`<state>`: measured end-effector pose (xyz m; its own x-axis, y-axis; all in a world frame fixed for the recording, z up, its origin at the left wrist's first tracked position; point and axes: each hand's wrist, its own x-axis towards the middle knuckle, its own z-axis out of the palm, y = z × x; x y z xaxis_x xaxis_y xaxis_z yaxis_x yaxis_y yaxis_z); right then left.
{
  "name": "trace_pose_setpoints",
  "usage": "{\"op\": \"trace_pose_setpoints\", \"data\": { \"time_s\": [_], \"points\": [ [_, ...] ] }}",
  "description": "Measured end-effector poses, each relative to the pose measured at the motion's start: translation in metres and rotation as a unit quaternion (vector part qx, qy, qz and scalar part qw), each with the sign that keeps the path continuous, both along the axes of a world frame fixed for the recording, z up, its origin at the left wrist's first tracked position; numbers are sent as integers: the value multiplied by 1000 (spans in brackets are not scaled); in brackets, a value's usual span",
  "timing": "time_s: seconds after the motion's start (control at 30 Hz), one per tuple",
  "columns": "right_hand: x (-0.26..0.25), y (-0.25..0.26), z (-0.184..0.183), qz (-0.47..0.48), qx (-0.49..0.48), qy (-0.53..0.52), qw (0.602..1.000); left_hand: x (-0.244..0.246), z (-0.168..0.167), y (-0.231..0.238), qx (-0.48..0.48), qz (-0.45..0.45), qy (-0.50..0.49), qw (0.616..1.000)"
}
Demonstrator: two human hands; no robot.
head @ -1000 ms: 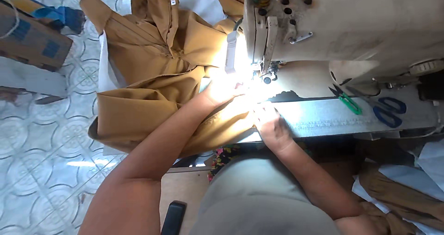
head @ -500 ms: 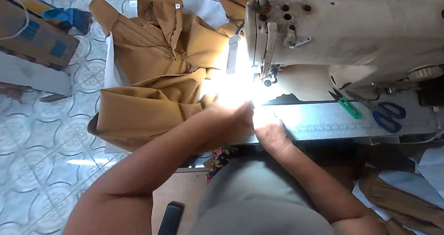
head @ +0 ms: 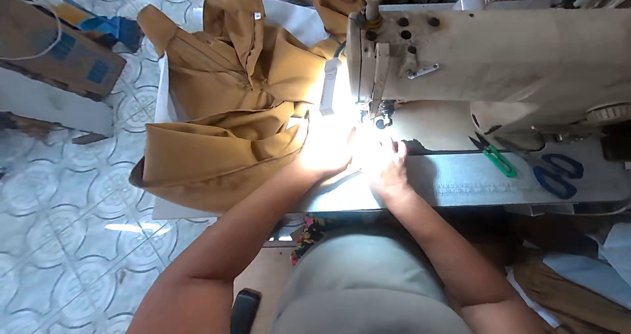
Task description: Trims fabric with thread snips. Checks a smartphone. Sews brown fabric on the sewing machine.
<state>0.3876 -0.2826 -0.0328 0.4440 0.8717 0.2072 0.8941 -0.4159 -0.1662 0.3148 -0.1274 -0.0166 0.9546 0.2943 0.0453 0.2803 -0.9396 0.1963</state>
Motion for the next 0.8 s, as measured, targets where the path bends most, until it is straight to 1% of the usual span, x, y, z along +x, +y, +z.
{"op": "trace_pose_setpoints", "data": {
  "time_s": [0.1, 0.2, 0.37, 0.53, 0.67, 0.8],
  "points": [
    [4, 8, -1, -13, 18, 6, 1000, 10, 1, 9, 6, -16, -10, 1000],
    [3, 15, -1, -37, 11, 18, 999, 19, 6, 17, -22, -17, 54, 998],
    [-1, 17, -2, -46, 16, 46, 998, 21, 6, 28, -50, -52, 45, 996],
    [-4, 17, -2, -45, 15, 48, 998, 24, 6, 32, -73, -42, 82, 993],
    [-5, 18, -4, -56, 11, 45, 997, 24, 4, 36, -51, -60, 87, 993],
    [-5, 18, 1, -48, 0, 61, 997, 24, -2, 46, -45, -96, 65, 992]
  ]
}}
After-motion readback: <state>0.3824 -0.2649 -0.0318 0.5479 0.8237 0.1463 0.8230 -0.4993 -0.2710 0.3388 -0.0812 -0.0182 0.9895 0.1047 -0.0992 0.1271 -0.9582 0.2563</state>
